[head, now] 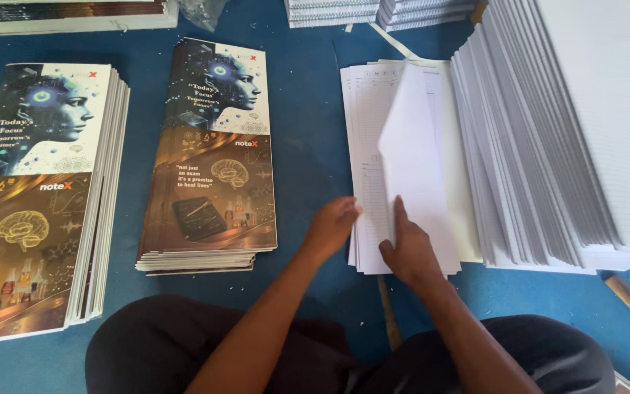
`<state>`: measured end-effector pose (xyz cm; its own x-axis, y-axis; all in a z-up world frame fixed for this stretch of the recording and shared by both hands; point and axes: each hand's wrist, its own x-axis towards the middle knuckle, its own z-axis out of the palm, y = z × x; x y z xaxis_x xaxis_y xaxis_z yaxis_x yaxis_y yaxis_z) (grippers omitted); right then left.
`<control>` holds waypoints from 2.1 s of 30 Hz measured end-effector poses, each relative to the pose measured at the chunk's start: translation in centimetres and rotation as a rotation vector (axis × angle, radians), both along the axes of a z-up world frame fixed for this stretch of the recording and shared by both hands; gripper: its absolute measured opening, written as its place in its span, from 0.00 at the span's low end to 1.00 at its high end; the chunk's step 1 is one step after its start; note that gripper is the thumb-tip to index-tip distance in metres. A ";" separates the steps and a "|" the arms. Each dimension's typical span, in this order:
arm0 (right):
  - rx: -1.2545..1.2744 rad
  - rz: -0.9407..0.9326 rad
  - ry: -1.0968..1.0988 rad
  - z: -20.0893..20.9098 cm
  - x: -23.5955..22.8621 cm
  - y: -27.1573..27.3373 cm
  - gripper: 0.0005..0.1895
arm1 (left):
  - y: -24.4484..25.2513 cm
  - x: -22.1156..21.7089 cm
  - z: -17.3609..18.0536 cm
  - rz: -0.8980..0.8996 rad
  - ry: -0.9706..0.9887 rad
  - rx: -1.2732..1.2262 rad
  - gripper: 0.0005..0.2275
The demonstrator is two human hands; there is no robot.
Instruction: The person inserts index sheets into notebook covers and stacks the assembled notebooks. The person repeatedly picks up a cover, inserts a sheet, and places the finished notebook on a growing stack.
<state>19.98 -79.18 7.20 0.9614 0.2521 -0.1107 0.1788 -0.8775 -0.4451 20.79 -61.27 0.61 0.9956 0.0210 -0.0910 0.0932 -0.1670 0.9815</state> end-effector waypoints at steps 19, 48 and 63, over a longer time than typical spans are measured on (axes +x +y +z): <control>0.138 0.105 -0.176 -5.2 1.5 -1.4 0.36 | 5.7 2.5 -0.8 0.410 0.107 -0.280 0.15; -0.281 0.118 0.118 -3.8 0.8 -2.7 0.54 | 9.7 1.4 -1.8 0.626 0.308 0.253 0.29; -0.487 0.201 0.162 -3.7 0.7 -4.0 0.50 | 9.4 1.2 -1.1 0.546 0.367 0.369 0.32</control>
